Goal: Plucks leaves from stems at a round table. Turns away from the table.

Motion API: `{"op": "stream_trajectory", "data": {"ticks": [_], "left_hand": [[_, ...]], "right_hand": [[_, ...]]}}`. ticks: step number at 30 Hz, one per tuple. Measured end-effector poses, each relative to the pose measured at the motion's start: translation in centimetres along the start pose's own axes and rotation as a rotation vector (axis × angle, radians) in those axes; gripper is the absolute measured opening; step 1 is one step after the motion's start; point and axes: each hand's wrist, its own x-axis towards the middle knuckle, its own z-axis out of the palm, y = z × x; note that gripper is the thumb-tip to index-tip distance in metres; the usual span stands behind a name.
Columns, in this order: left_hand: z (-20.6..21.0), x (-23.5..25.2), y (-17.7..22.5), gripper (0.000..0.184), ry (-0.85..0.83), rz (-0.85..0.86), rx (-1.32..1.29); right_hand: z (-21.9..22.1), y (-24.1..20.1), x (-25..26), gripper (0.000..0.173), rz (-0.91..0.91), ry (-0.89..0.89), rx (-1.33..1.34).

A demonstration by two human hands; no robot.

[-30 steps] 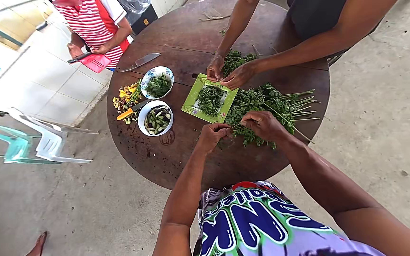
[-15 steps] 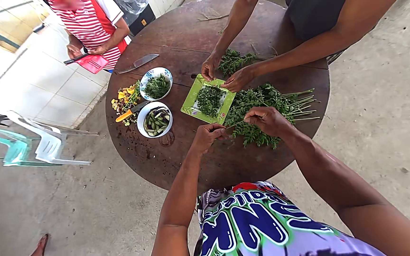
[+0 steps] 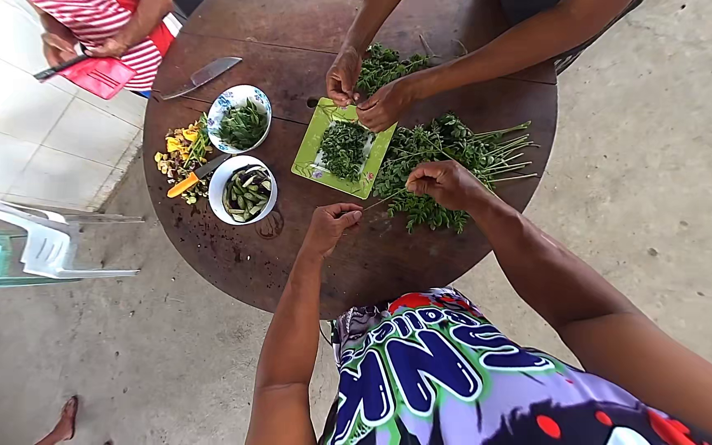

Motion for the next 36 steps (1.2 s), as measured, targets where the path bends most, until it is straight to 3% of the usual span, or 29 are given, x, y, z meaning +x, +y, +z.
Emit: {"op": "stream_trajectory", "data": {"ticks": [6,10,13,17,20,24,28,32,36], "left_hand": [[-2.4,-0.5,-0.9,0.013,0.105,-0.034,0.017],[-3.0,0.2,-1.1,0.012,0.206,-0.053,0.031],[-2.4,1.3,-0.7,0.013,0.259,-0.084,0.013],[-1.8,2.2,1.0,0.032,0.2,-0.197,0.054],[-0.9,3.1,1.7,0.039,0.137,-0.237,0.085],[-0.8,5.0,1.8,0.053,0.055,-0.25,0.027],[-2.4,5.5,1.1,0.043,-0.098,-0.203,-0.18],[-3.6,6.1,1.3,0.044,-0.015,-0.133,-0.032],[-3.5,6.6,1.8,0.078,0.057,0.037,0.226]], "right_hand": [[0.6,0.7,-0.2,0.014,0.187,0.041,0.088],[5.3,1.7,1.3,0.023,0.385,0.009,0.102],[9.4,4.4,2.3,0.047,0.322,-0.128,-0.06],[9.6,1.2,3.9,0.06,0.12,-0.179,-0.035],[9.4,-0.7,5.6,0.054,0.005,-0.247,0.02],[9.5,0.2,7.0,0.023,-0.127,-0.195,0.047],[8.7,1.4,8.5,0.016,-0.172,-0.163,0.033],[7.7,1.5,10.3,0.02,0.089,-0.182,0.216],[7.7,1.1,12.0,0.02,0.34,-0.159,0.49]]}}
